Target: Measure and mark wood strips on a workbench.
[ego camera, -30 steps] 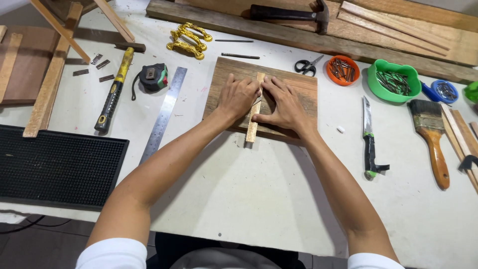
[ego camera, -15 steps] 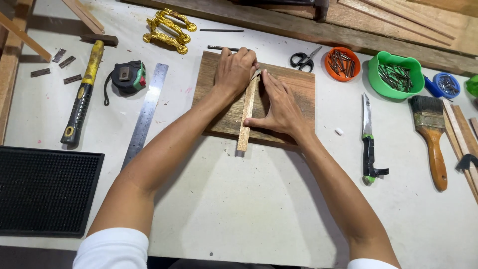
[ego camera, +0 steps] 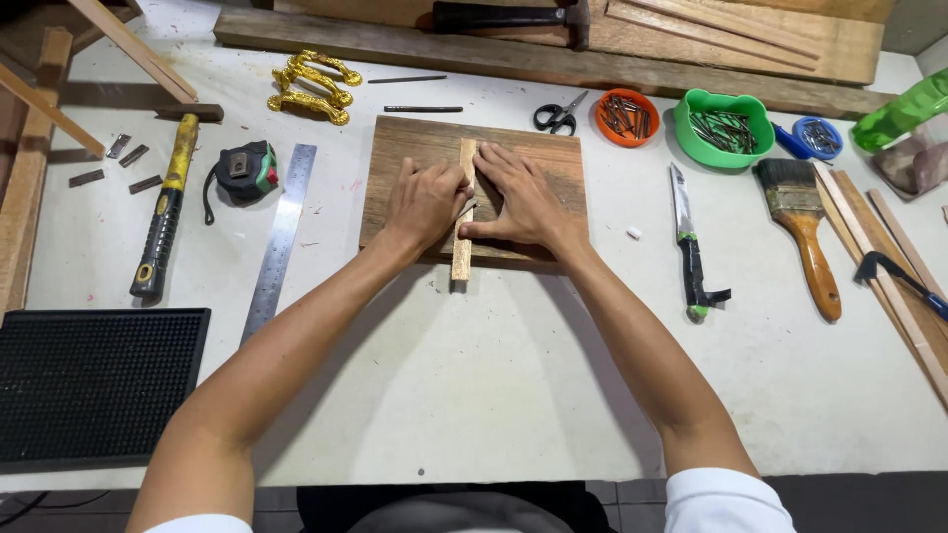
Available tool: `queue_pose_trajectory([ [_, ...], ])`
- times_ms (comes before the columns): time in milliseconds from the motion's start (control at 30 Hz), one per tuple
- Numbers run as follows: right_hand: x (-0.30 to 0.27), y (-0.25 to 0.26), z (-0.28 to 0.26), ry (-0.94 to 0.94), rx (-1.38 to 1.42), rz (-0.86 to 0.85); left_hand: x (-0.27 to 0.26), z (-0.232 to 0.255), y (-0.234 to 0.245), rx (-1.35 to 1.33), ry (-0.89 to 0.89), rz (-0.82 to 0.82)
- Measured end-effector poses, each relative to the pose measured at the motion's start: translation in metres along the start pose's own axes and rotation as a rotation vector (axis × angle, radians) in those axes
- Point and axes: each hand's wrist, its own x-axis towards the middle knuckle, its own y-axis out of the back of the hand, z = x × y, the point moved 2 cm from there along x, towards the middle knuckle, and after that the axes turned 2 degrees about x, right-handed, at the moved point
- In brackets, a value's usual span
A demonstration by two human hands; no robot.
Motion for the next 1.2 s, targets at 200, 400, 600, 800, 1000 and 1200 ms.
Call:
queue_pose_trajectory([
  [200,0.001,-0.004,0.002,-0.01,-0.012,-0.013,-0.001,0.004,0.01,0.041,-0.046,0.015],
  [400,0.003,-0.005,0.009,-0.004,-0.011,0.009,0.028,-0.007,0.001,0.05,-0.037,0.073],
  [600,0.006,-0.01,0.014,-0.006,-0.003,0.006,0.073,-0.04,-0.037,0.016,0.02,0.089],
  [800,0.006,-0.009,0.014,-0.024,0.001,0.002,0.087,-0.048,-0.05,-0.007,0.005,0.131],
  [1000,0.006,-0.013,0.017,0.027,0.027,0.049,0.066,-0.032,-0.034,0.009,0.025,0.09],
  [1200,-0.001,-0.001,-0.001,0.052,0.031,0.092,0.018,-0.01,-0.009,-0.072,0.039,0.005],
])
